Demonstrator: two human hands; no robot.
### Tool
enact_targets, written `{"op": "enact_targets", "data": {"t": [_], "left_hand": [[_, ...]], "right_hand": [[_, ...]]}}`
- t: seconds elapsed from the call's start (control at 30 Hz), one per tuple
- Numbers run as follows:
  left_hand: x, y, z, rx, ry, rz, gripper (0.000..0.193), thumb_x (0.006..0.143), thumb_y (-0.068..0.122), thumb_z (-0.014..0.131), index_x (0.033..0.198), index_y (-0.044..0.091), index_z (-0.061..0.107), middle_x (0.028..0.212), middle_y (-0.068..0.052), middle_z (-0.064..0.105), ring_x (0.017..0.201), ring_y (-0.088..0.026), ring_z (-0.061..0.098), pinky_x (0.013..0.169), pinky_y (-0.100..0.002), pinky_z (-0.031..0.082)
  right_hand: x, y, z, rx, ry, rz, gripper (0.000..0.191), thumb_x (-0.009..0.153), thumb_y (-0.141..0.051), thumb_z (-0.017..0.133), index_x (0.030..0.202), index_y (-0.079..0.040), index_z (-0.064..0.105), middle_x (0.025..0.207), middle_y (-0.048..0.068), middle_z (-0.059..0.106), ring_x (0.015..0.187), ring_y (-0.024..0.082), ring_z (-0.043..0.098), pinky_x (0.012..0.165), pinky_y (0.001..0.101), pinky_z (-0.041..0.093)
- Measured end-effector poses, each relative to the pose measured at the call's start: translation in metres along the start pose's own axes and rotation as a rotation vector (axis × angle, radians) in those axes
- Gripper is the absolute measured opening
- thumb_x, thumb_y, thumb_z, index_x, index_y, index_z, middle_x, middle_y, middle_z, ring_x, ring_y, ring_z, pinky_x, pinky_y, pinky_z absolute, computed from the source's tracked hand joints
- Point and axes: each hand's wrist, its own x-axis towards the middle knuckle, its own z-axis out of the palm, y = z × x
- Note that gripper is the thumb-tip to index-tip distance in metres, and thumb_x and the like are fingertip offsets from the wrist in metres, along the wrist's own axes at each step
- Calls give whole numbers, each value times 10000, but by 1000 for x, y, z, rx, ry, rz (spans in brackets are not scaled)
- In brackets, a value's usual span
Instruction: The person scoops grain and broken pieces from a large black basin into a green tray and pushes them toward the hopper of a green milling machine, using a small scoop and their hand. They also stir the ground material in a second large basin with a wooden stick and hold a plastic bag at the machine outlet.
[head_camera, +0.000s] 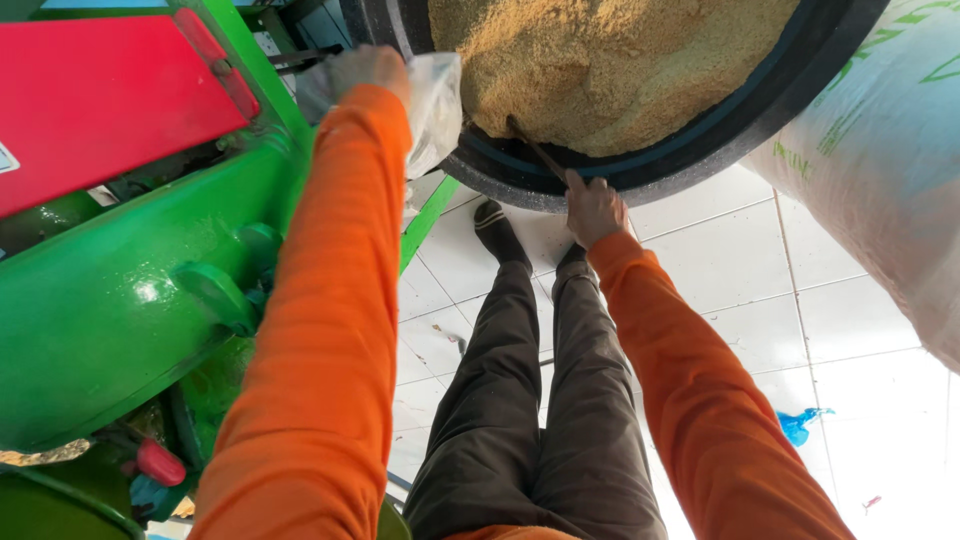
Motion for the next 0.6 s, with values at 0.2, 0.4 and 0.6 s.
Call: {"op": "enact_targets", "data": {"t": [0.2, 0.4, 0.6], "left_hand": [[22, -15, 13, -439, 403, -14, 379, 1000, 361, 612, 1222, 54, 629, 1179, -191, 698, 1121, -394, 653, 963, -532, 487], [31, -3, 22, -359, 627, 137, 449, 981, 378, 650, 1154, -33, 601, 1020, -252, 721, 996, -428, 687, 899, -559, 502], [14, -3, 14, -364, 321, -11, 211, 931, 205, 593, 978, 66, 744, 1100, -185, 716, 1042, -402, 691, 862, -506, 551]], "right_hand": [[-8, 5, -7, -63, 241, -35, 385, 1024, -242, 612, 1407, -255, 641, 947, 210, 584, 862, 406, 640, 680, 506, 562], [-29, 15, -9, 30, 107, 83, 357, 1027, -235, 592, 1378, -259, 656, 873, 198, 565, 718, 350, 651, 606, 485, 557], [-30, 13, -9, 67, 14, 68, 339, 1007, -285, 615, 1332, -243, 703, 879, 212, 598, 687, 377, 689, 621, 495, 573]]}}
